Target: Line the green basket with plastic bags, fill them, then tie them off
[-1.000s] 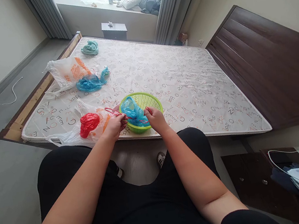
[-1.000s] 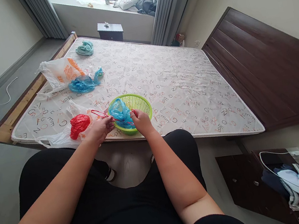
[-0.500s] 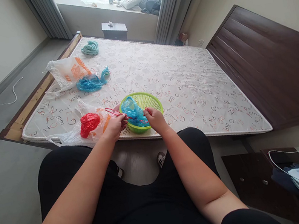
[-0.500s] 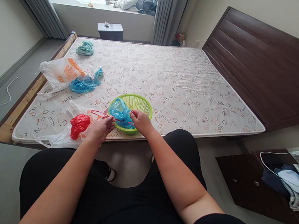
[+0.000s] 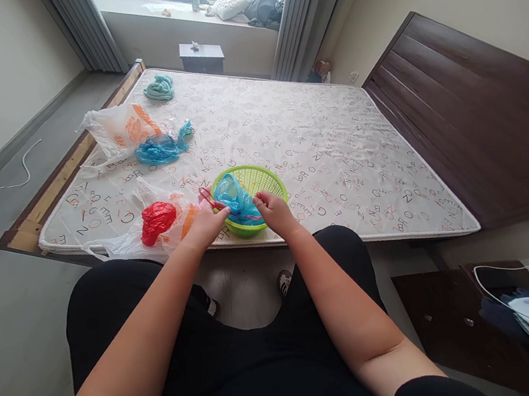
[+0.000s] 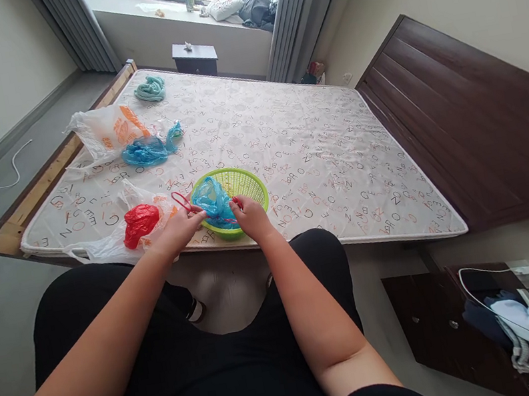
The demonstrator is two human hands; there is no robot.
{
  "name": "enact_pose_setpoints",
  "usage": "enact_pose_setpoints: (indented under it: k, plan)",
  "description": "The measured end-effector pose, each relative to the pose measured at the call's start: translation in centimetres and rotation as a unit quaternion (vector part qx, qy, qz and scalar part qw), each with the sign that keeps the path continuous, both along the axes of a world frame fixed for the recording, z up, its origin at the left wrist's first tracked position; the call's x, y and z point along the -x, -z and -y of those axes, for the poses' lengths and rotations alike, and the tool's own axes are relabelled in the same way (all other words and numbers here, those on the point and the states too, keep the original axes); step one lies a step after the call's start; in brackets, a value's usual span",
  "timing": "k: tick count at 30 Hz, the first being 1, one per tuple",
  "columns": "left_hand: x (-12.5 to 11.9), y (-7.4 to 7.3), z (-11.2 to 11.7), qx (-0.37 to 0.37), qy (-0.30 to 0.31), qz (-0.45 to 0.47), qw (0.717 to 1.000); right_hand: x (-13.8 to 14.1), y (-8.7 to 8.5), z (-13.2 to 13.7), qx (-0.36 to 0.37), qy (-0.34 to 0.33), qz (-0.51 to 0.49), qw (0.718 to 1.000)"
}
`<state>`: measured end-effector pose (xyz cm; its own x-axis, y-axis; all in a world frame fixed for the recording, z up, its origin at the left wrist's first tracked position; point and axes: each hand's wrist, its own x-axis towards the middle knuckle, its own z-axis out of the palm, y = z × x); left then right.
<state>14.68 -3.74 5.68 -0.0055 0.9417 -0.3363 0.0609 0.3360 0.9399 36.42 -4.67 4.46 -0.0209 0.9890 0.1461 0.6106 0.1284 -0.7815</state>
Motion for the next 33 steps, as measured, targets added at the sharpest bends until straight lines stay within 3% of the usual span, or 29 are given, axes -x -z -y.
enact_pose_setpoints:
  k: [6, 11, 16, 22, 29, 33]
  plan:
    - [-0.2, 0.3, 0.1, -0.045, 0.038, -0.071, 0.996, -1.5, 1.0, 1.2, 0.051, -0.038, -0.017, 0.998]
    - [0.6, 1.0, 0.0, -0.071, 0.069, -0.109, 0.989, -2.0, 1.6, 1.5, 0.027, -0.029, -0.005, 0.999]
    - [1.9, 1.4, 0.7, -0.122, 0.119, -0.134, 0.976, -2.0, 1.9, 1.3, 0.007, -0.038, 0.102, 0.994]
    - [2.2, 1.8, 0.6, -0.172, 0.138, -0.160, 0.962, -0.8, 1.7, 1.9, 0.051, -0.060, 0.221, 0.972]
    - [1.8, 2.2, -0.2, -0.189, 0.188, -0.296, 0.917, 0.8, 0.8, 1.7, 0.100, -0.076, 0.189, 0.974]
    - [1.6, 1.5, -0.4, -0.203, 0.177, -0.278, 0.922, 1.2, 1.2, 1.1, 0.087, -0.076, 0.145, 0.983]
